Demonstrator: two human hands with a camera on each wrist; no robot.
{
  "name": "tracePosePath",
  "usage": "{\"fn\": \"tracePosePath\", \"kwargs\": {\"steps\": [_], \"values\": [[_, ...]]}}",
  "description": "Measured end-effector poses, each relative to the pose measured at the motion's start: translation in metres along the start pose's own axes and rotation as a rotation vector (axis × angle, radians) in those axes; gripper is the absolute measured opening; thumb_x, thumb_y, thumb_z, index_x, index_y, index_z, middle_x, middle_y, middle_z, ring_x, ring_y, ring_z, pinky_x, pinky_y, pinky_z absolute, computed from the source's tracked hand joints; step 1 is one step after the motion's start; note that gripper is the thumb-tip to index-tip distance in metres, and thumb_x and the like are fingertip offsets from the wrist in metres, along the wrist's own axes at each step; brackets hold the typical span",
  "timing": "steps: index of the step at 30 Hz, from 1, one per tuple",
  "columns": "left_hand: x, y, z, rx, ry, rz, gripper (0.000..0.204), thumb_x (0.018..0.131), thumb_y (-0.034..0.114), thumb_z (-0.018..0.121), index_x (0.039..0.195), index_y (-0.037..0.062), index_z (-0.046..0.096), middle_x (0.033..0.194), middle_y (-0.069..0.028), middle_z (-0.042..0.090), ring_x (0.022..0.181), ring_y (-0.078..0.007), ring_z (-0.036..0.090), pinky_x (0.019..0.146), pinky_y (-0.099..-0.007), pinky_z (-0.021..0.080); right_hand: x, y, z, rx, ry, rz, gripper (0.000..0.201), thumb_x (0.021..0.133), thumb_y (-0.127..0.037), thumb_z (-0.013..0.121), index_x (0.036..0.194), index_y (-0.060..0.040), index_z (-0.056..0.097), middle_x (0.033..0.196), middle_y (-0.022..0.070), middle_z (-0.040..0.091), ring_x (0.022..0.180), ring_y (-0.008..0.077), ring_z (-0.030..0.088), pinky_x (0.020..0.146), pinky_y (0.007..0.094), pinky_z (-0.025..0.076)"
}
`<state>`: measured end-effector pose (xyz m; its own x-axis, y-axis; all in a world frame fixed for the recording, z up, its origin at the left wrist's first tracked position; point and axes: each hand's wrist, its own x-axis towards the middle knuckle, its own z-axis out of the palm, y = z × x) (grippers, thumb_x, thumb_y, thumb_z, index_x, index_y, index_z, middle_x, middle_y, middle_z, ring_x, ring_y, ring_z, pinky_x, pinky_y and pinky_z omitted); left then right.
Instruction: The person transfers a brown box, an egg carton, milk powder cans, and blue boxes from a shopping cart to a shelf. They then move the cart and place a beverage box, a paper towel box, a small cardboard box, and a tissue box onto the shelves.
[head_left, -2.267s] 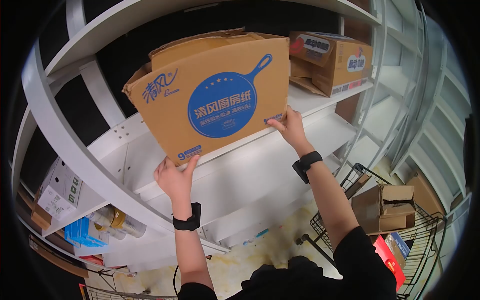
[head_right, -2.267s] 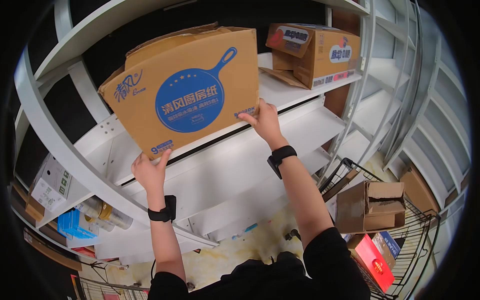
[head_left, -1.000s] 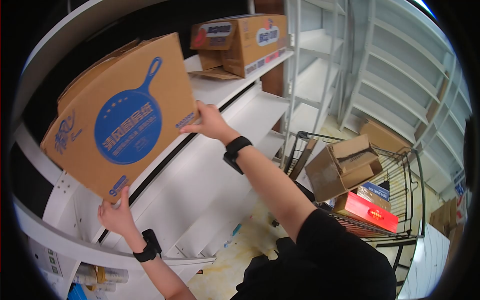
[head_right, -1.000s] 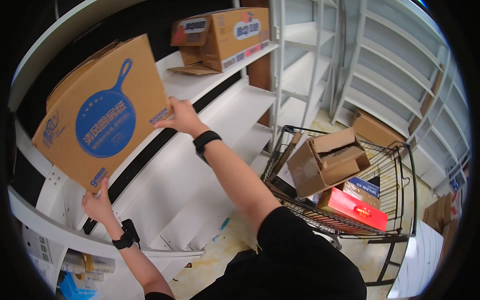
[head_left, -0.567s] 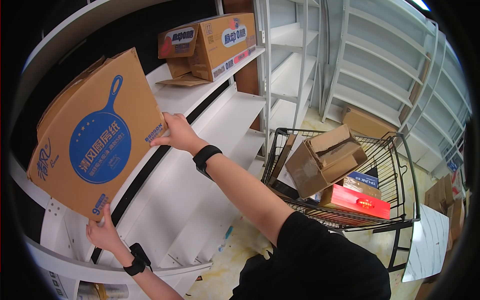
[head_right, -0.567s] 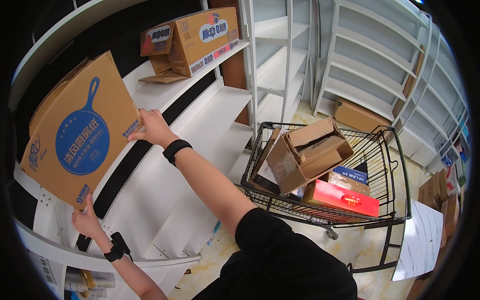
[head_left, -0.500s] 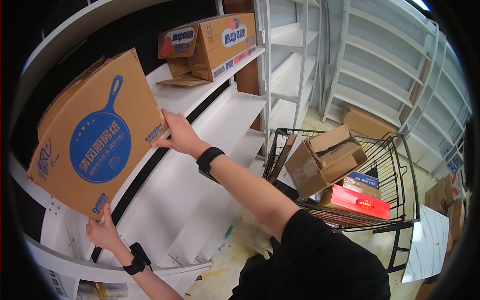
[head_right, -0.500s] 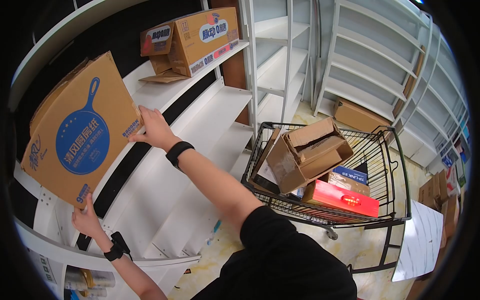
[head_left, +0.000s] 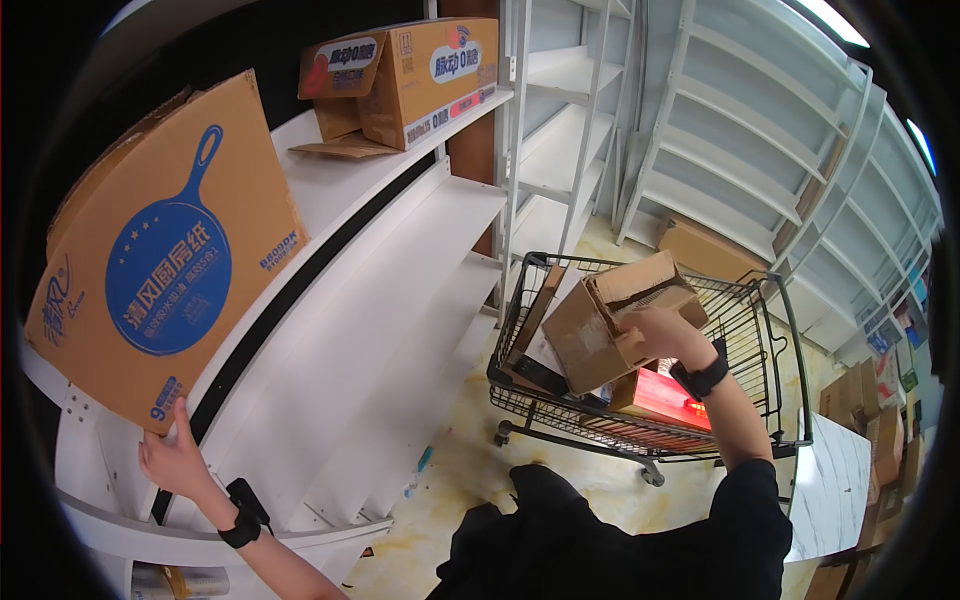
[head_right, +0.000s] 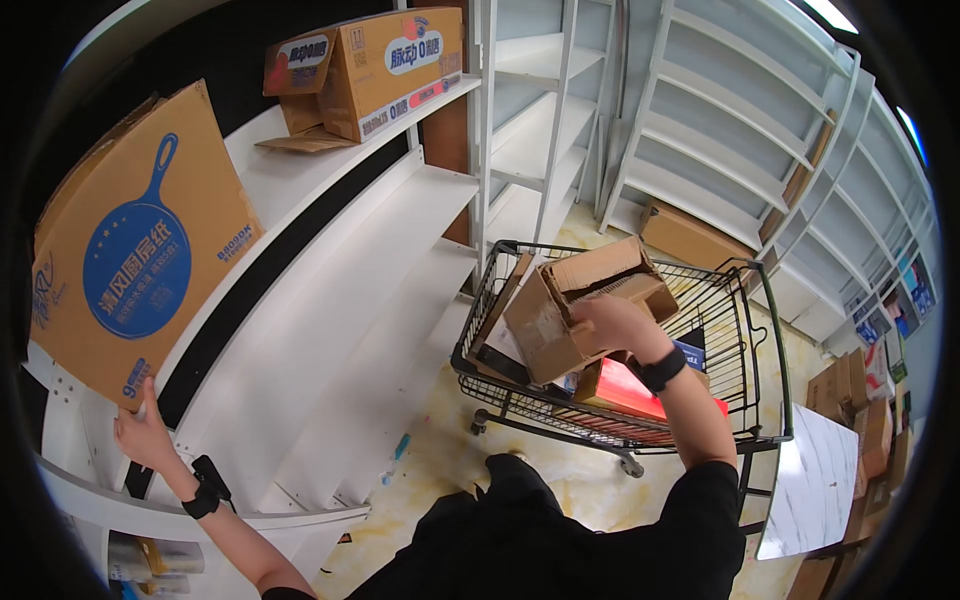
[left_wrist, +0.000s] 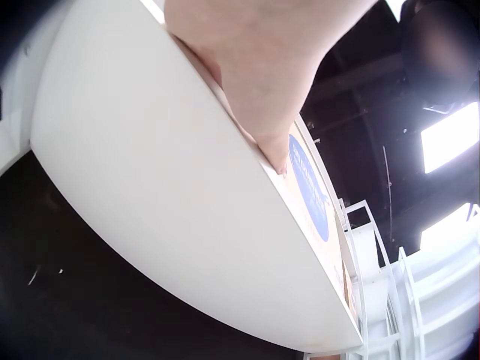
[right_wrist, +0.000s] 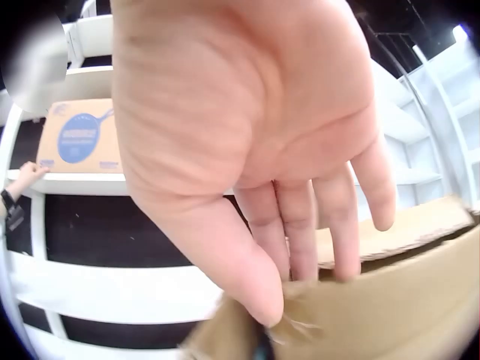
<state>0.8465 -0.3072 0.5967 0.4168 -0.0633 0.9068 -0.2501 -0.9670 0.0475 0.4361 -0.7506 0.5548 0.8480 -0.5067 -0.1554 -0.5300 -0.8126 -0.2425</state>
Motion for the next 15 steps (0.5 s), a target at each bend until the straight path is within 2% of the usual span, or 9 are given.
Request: {"fn": "tracePosePath", "kwargs": {"steps": [1,2,3,5,6,9,10,11,15], "values": [[0.0,0.001,-0.001,0.022,-0.004,-0.005,0.053,0.068,0.052,0.062,0.078,0.0003,0.063,0.074,-0.0089,0.063,0.068,-0.0258,0.058,0.078,-0.0345,0.042,-0.012,0.022,0.011,-0.044,0.072,0.021,0.033,0.058,0.0,0.058,0.09,-0.0047,0.06,0.092,0.0123,0.058,0.089,0.0284,0.055,0.076,0.0336,0.044],[0.0,0.002,-0.003,0.041,-0.008,0.007,0.054,0.069,0.052,0.061,0.079,-0.0001,0.063,0.074,-0.0094,0.063,0.068,-0.0263,0.058,0.074,-0.0348,0.043,-0.022,0.034,0.017,-0.055,0.11,0.039,0.032,0.056,0.004,0.057,0.086,-0.0054,0.059,0.1,0.0104,0.055,0.093,0.0283,0.052,0.078,0.0347,0.044],[0.0,0.002,-0.004,0.034,-0.02,0.006,0.054,0.069,0.052,0.061,0.079,-0.0001,0.063,0.074,-0.0094,0.063,0.068,-0.0263,0.058,0.074,-0.0348,0.043,-0.028,0.041,0.021,-0.061,0.102,0.048,0.032,0.056,0.004,0.057,0.086,-0.0054,0.059,0.1,0.0104,0.055,0.093,0.0283,0.052,0.078,0.0347,0.044],[0.001,0.0,-0.003,0.029,-0.035,-0.007,0.055,0.069,0.053,0.061,0.079,-0.0003,0.063,0.075,-0.0098,0.063,0.068,-0.0268,0.057,0.069,-0.0354,0.044,-0.04,0.055,0.032,-0.1,0.317,0.068,0.031,0.055,0.001,0.059,0.085,-0.0069,0.06,0.112,0.0092,0.048,0.1,0.029,0.048,0.081,0.0362,0.042],[0.001,0.001,-0.005,0.011,-0.029,0.007,0.056,0.069,0.054,0.06,0.08,-0.0002,0.063,0.075,-0.0102,0.063,0.068,-0.0275,0.057,0.065,-0.0359,0.044,-0.043,0.064,0.04,-0.17,0.303,0.141,0.032,0.054,-0.002,0.062,0.086,-0.0085,0.06,0.118,0.011,0.041,0.105,0.0307,0.044,0.083,0.0367,0.042],[0.002,0.004,-0.007,0.002,-0.064,-0.037,0.056,0.069,0.055,0.059,0.081,0.0004,0.064,0.074,-0.0104,0.063,0.069,-0.0274,0.057,0.064,-0.0356,0.044,-0.044,0.082,0.059,-0.317,0.422,0.126,0.033,0.049,-0.012,0.068,0.081,-0.009,0.064,0.118,0.0177,0.039,0.107,0.0317,0.039,0.083,0.0372,0.04],[0.002,0.002,-0.005,-0.015,-0.062,-0.023,0.056,0.069,0.055,0.059,0.082,0.0005,0.064,0.074,-0.0108,0.063,0.068,-0.0273,0.058,0.063,-0.0351,0.044,-0.044,0.082,0.059,-0.328,0.409,0.162,0.027,0.049,-0.016,0.07,0.074,-0.0097,0.065,0.117,0.0161,0.039,0.108,0.0312,0.04,0.086,0.0365,0.039],[0.0,0.001,-0.003,-0.021,-0.07,-0.026,0.056,0.069,0.055,0.059,0.082,0.0005,0.064,0.074,-0.0108,0.063,0.068,-0.0273,0.058,0.063,-0.0351,0.044,-0.044,0.085,0.062,-0.379,0.427,0.125,0.023,0.049,-0.02,0.071,0.067,-0.0086,0.064,0.119,0.016,0.039,0.109,0.029,0.037,0.085,0.0369,0.036],[0.001,-0.002,-0.002,-0.013,-0.004,0.04,0.055,0.07,0.054,0.059,0.08,0.0004,0.064,0.074,-0.0108,0.063,0.066,-0.0277,0.058,0.062,-0.0353,0.044,-0.043,0.089,0.058,-0.417,0.449,-0.007,0.019,0.053,-0.022,0.07,0.064,-0.0075,0.063,0.12,0.0126,0.04,0.109,0.0277,0.037,0.088,0.037,0.034]]}}
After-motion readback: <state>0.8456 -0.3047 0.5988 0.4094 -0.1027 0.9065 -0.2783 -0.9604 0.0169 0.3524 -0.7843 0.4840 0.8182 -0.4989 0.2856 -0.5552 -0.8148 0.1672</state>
